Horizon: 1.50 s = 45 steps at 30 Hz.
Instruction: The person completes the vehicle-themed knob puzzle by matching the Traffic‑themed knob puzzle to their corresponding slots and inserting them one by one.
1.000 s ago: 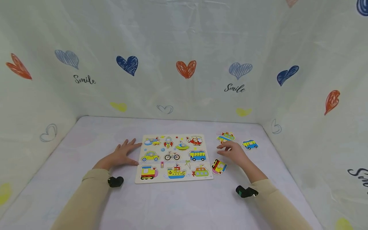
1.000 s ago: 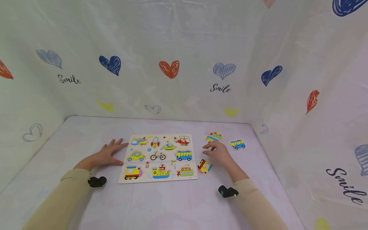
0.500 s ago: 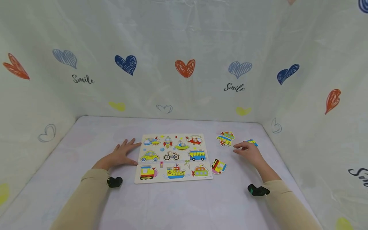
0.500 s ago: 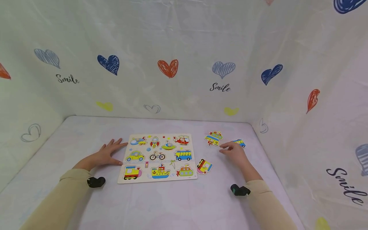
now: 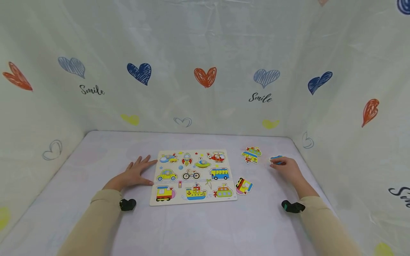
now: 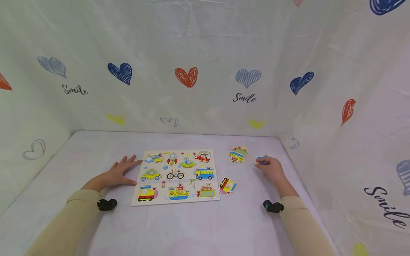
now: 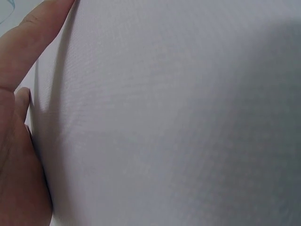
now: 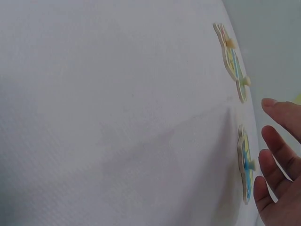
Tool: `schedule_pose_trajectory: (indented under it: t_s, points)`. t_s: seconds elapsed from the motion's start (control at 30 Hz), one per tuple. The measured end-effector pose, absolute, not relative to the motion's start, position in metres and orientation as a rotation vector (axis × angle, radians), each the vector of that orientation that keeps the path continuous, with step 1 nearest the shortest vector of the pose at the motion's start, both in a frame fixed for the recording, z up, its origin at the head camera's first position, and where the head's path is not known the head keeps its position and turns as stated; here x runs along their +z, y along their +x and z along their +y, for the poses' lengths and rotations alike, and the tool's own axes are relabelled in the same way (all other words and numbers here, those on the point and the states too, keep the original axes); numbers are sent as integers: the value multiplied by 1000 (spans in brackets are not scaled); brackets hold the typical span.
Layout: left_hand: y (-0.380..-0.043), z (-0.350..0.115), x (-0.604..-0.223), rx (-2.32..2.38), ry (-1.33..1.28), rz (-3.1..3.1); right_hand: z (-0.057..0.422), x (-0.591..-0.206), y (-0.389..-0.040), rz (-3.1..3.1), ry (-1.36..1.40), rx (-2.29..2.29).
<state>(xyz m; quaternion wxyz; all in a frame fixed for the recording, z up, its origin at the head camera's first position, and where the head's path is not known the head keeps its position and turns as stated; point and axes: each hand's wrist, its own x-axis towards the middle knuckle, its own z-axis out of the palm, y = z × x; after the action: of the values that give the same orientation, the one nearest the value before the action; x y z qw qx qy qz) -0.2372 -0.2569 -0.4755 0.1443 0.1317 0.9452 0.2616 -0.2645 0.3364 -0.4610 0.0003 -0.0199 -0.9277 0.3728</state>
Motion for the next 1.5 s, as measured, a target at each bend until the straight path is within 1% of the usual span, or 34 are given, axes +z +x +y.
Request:
schedule_pose_trajectory:
  t_s: [0.27, 0.7, 1.0, 1.5]
  points:
    - [-237, -257, -476, 765, 359, 2710, 354, -470, -274, -2910, -161, 1200]
    - [-239, -257, -477, 758, 360, 2709, 362, -482, -280, -2867, -304, 1217]
    - [-238, -258, -478, 761, 374, 2726, 365, -481, -285, -2864, -282, 1205]
    - [-238, -256, -477, 734, 362, 2746, 363, -478, -295, -2983, -269, 1035]
